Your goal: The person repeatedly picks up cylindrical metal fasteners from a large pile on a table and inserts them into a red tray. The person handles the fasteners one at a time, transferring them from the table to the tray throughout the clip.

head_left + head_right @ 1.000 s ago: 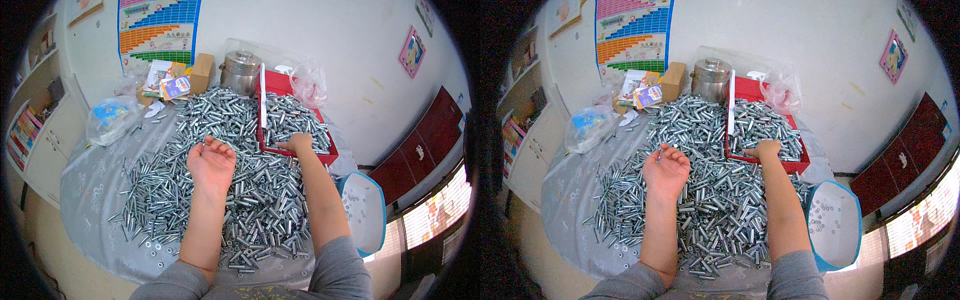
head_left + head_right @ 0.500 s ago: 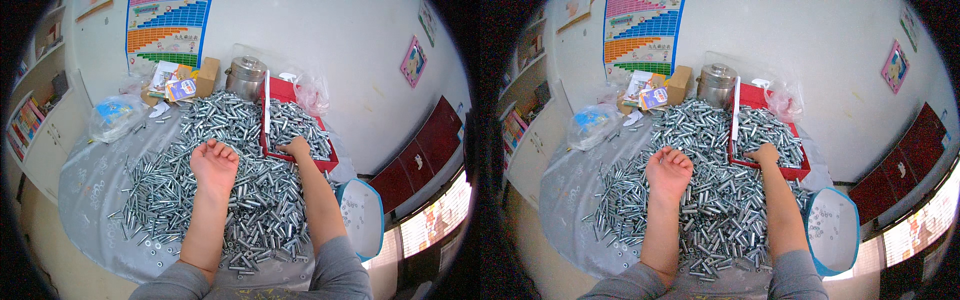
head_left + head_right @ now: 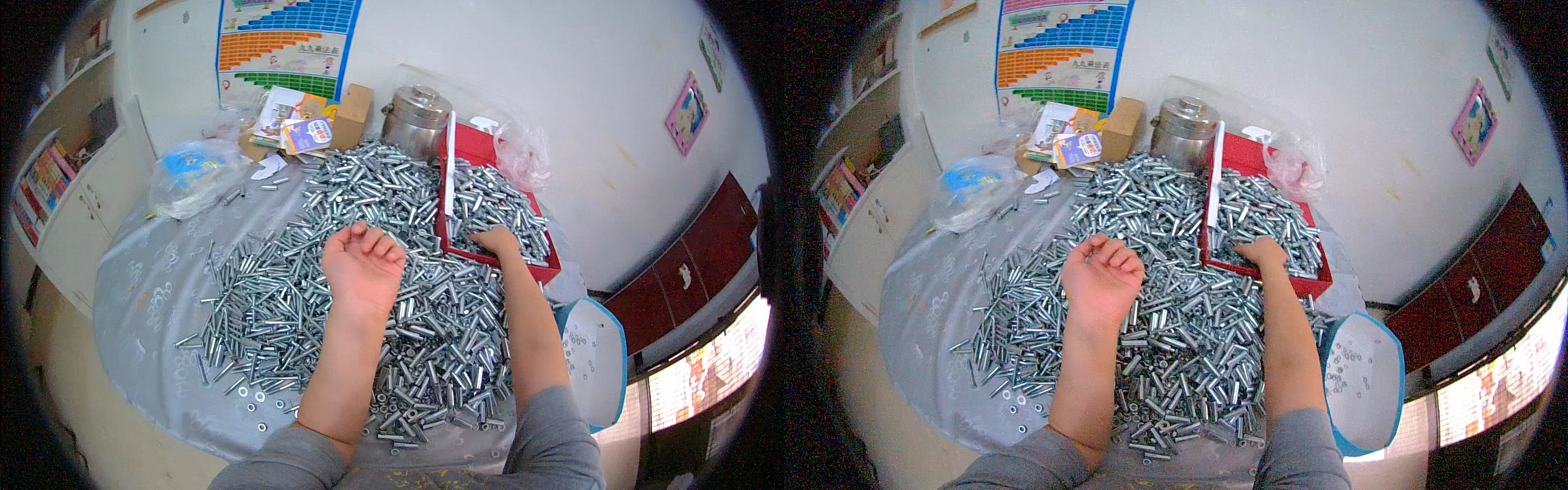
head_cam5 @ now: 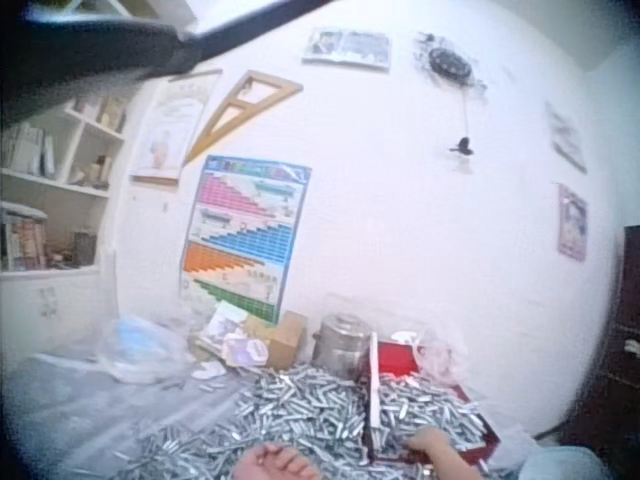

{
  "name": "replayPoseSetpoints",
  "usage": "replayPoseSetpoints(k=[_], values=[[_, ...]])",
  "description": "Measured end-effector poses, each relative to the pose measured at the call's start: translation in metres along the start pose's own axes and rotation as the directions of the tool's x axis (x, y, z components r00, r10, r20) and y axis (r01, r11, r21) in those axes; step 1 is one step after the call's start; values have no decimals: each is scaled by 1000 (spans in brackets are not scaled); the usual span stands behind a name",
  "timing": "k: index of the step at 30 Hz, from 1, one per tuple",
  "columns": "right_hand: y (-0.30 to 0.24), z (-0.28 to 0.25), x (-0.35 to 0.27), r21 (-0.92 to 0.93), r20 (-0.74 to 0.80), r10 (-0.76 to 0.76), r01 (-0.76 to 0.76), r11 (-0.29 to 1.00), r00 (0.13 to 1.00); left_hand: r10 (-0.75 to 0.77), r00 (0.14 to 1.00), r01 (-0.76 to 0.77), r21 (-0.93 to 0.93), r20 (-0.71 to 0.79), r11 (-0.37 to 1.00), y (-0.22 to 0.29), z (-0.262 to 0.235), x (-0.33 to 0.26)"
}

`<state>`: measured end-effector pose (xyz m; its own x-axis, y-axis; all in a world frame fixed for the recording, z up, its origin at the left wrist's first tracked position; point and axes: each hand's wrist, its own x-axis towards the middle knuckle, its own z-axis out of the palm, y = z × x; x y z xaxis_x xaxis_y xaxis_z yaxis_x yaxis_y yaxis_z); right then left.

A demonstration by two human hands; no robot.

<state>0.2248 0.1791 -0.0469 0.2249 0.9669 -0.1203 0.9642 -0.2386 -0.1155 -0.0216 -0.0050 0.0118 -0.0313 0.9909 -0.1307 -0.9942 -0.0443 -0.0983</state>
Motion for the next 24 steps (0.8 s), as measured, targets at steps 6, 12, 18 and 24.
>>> replayPoseSetpoints(k=[6, 12, 18, 24], values=[[7, 8, 14, 65, -51, -60, 63, 996, 997, -9, 999, 9, 14, 31, 1000, 2, -5, 3], [-5, 8, 11, -102, -37, -3, -1, 995, 999, -18, 1000, 17, 18, 19, 1000, -1, -4, 2], [-13, 4, 0, -27, -79, -39, 37, 999, 996, -12, 1000, 12, 19, 27, 1000, 0, -4, 2], [-13, 1, -5, -33, -84, 11, -14, 999, 996, -8, 1000, 7, -16, -10, 1000, 0, 1, 0]])
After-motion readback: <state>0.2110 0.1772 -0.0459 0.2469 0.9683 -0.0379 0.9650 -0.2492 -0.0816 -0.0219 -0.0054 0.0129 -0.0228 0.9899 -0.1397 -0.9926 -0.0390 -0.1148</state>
